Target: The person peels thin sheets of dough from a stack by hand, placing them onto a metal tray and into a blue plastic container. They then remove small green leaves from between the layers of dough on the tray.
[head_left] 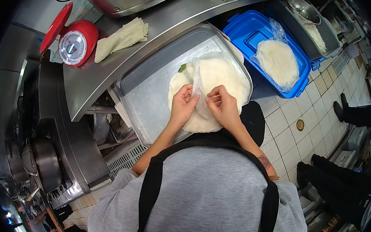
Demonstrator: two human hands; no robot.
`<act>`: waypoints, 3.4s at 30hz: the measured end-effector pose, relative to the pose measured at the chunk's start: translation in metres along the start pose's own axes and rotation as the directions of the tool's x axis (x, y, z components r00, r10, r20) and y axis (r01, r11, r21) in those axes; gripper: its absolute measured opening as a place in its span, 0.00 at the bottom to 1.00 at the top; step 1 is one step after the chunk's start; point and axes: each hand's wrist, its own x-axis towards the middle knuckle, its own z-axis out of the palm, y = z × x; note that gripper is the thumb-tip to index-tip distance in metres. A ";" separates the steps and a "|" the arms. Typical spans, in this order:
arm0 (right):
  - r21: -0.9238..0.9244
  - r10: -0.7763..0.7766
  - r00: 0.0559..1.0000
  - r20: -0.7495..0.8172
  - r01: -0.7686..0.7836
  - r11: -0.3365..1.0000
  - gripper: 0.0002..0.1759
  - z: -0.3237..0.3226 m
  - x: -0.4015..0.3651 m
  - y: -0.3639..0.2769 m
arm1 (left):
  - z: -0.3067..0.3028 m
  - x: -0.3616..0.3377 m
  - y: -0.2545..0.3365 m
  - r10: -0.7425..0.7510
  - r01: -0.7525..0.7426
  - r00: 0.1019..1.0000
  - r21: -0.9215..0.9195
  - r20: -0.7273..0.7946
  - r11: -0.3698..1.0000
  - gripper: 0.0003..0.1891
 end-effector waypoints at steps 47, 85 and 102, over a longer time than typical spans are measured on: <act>0.040 0.027 1.000 0.001 -0.027 0.999 0.08 0.001 0.015 -0.009 | 0.012 -0.004 0.014 -0.043 0.049 0.998 0.118 -0.054 0.992 0.17; -0.166 0.027 0.982 0.187 0.005 0.986 0.15 -0.056 0.016 -0.006 | -0.020 0.001 0.002 -0.066 0.055 0.997 0.305 0.028 0.951 0.15; -0.164 -0.234 0.964 0.129 0.254 0.953 0.17 -0.006 0.031 0.000 | 0.011 -0.003 0.003 0.019 -0.020 1.000 -0.085 -0.012 0.996 0.09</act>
